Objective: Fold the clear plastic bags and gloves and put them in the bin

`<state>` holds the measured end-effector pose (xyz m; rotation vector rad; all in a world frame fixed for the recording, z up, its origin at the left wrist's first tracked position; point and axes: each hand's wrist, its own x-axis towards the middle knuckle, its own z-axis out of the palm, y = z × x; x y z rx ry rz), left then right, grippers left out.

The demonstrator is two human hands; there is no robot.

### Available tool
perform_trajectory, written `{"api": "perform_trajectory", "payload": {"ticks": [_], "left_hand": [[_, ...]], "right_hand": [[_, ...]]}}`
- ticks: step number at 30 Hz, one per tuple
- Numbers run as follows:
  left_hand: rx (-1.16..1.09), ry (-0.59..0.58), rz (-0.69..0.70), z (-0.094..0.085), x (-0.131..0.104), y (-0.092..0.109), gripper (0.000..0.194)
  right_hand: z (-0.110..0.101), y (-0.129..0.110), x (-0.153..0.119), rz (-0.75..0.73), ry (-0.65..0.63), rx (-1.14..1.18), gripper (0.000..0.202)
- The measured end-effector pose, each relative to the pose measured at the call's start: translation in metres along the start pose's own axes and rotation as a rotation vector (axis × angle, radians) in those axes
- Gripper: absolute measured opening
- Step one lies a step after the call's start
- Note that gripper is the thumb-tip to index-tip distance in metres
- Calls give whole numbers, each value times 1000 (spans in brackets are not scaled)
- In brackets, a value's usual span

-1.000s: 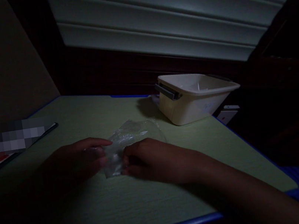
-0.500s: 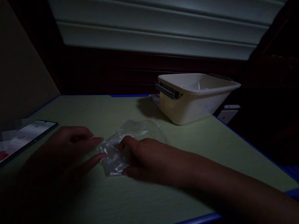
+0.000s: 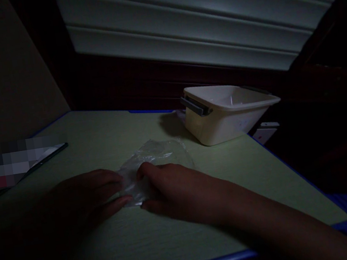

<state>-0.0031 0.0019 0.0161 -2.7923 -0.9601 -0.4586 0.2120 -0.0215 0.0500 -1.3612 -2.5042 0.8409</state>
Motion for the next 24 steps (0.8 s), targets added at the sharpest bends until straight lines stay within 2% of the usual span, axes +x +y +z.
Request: {"api": "perform_trajectory", "payload": {"ticks": [3, 8, 11, 15, 18, 21, 24], "left_hand": [[44, 41, -1, 5, -3, 0, 26], [21, 39, 17, 11, -5, -2, 26], [26, 38, 21, 9, -4, -1, 23], [14, 34, 37, 9, -2, -1, 23], [12, 25, 71, 12, -2, -3, 23], [17, 124, 107, 15, -4, -4, 23], [-1, 186, 111, 16, -6, -3, 26]], "right_hand": [[0, -1, 0, -15, 37, -25, 18], [8, -1, 5, -45, 303, -211, 11], [17, -2, 9, -82, 391, -289, 12], [29, -4, 15, -109, 346, -429, 14], [32, -5, 17, -49, 262, -524, 14], [31, -6, 15, 42, 208, -612, 13], [28, -9, 12, 66, 198, -677, 12]]}}
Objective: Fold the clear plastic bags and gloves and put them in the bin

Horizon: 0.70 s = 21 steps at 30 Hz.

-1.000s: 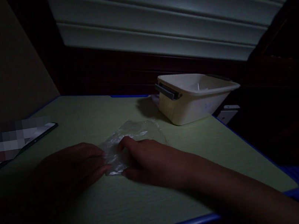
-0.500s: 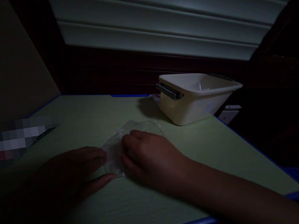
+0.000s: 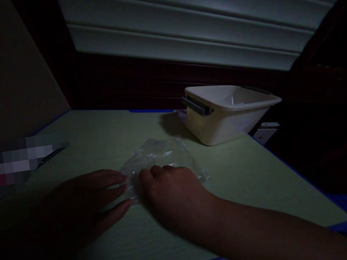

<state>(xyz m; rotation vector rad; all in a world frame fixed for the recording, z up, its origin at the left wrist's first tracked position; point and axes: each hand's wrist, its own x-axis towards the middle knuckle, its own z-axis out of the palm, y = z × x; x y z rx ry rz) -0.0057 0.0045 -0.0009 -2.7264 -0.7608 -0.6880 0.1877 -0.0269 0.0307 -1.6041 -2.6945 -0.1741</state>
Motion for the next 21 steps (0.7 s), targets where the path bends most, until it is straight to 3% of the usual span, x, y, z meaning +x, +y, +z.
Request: {"api": "perform_trajectory", "payload": {"ticks": [6, 9, 13, 21], "left_hand": [[-50, -109, -59, -4, 5, 3, 37], [-53, -151, -104, -2, 7, 2, 24], [-131, -109, -151, 1, 8, -1, 9], [-196, -125, -196, 0, 9, -3, 14]], "right_hand": [[-6, -3, -4, -34, 13, -26, 7], [-6, -5, -4, -41, 70, -22, 7], [0, -4, -2, -52, 102, 5, 9], [-5, -1, -4, 75, -78, -24, 11]]}}
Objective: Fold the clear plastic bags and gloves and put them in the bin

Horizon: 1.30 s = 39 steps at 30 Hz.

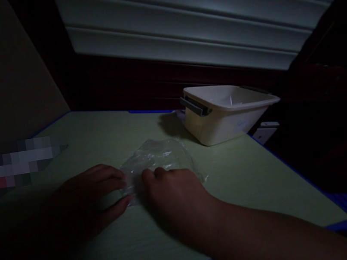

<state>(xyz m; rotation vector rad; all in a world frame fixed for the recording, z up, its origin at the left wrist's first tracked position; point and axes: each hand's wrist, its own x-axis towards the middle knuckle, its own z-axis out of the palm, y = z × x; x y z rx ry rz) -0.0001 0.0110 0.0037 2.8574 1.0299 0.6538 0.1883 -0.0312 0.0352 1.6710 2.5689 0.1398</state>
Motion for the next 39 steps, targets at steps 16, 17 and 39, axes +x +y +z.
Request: {"api": "perform_trajectory", "payload": {"ticks": [16, 17, 39], "left_hand": [[24, 3, -8, -2, -1, 1, 19], [25, 7, -8, -2, -1, 1, 19], [34, -12, -10, -2, -1, 0, 21]], "right_hand": [[-15, 17, -12, 194, -153, -169, 22], [-15, 18, -12, 202, -136, -177, 22], [-16, 16, -8, 76, -281, -156, 26]]}}
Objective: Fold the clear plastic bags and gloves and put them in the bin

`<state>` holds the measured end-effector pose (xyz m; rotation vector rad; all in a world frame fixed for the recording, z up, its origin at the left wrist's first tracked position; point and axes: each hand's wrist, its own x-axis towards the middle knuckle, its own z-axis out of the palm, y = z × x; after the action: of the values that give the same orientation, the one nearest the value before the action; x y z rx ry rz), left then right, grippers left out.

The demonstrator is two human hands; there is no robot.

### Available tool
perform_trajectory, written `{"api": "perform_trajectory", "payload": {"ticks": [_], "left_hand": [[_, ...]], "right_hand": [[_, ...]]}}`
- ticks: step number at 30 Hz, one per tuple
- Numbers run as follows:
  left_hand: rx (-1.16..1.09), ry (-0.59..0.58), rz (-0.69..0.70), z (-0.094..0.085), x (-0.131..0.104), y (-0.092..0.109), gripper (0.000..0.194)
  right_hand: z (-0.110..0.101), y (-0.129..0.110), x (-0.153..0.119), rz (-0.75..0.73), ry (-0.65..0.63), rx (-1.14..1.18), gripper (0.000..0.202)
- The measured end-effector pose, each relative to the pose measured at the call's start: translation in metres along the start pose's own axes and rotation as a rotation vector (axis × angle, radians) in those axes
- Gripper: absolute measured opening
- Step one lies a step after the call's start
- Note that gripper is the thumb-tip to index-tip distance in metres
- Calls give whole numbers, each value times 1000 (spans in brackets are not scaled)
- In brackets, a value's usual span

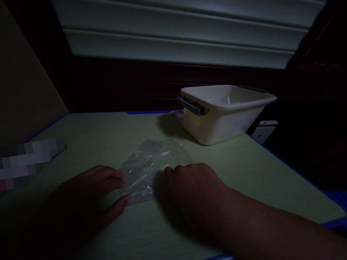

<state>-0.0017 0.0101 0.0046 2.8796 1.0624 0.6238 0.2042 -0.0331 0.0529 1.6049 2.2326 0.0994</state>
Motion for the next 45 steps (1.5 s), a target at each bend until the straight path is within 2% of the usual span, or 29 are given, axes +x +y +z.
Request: {"api": "perform_trajectory", "payload": {"ticks": [4, 8, 11, 17, 22, 28, 31, 35, 38, 45], "left_hand": [[4, -12, -7, -2, 0, 0, 21], [-4, 4, 5, 0, 0, -2, 22], [3, 13, 14, 0, 1, -2, 22], [19, 63, 40, -2, -2, 0, 23], [50, 159, 4, -8, -1, -3, 28], [-13, 210, 79, -7, 6, -27, 25], [-39, 176, 61, -5, 7, -35, 27], [-3, 103, 28, -3, 6, -34, 29], [26, 62, 43, -3, 6, -29, 31], [71, -42, 51, -9, 5, -14, 31]], "right_hand": [[2, 7, 2, 127, 33, -58, 28], [-2, 5, 3, 176, 262, -11, 21], [-3, -4, 2, 76, 345, 30, 16], [4, -18, 5, -131, 247, 58, 19], [4, -10, 9, -268, 244, 58, 22], [7, 9, 15, -486, 343, 267, 25], [11, 16, 20, -483, 453, 385, 23], [14, 19, 26, -372, 521, 415, 20], [15, 18, 28, -300, 504, 379, 20], [20, 16, 32, -366, 432, 298, 21]]}}
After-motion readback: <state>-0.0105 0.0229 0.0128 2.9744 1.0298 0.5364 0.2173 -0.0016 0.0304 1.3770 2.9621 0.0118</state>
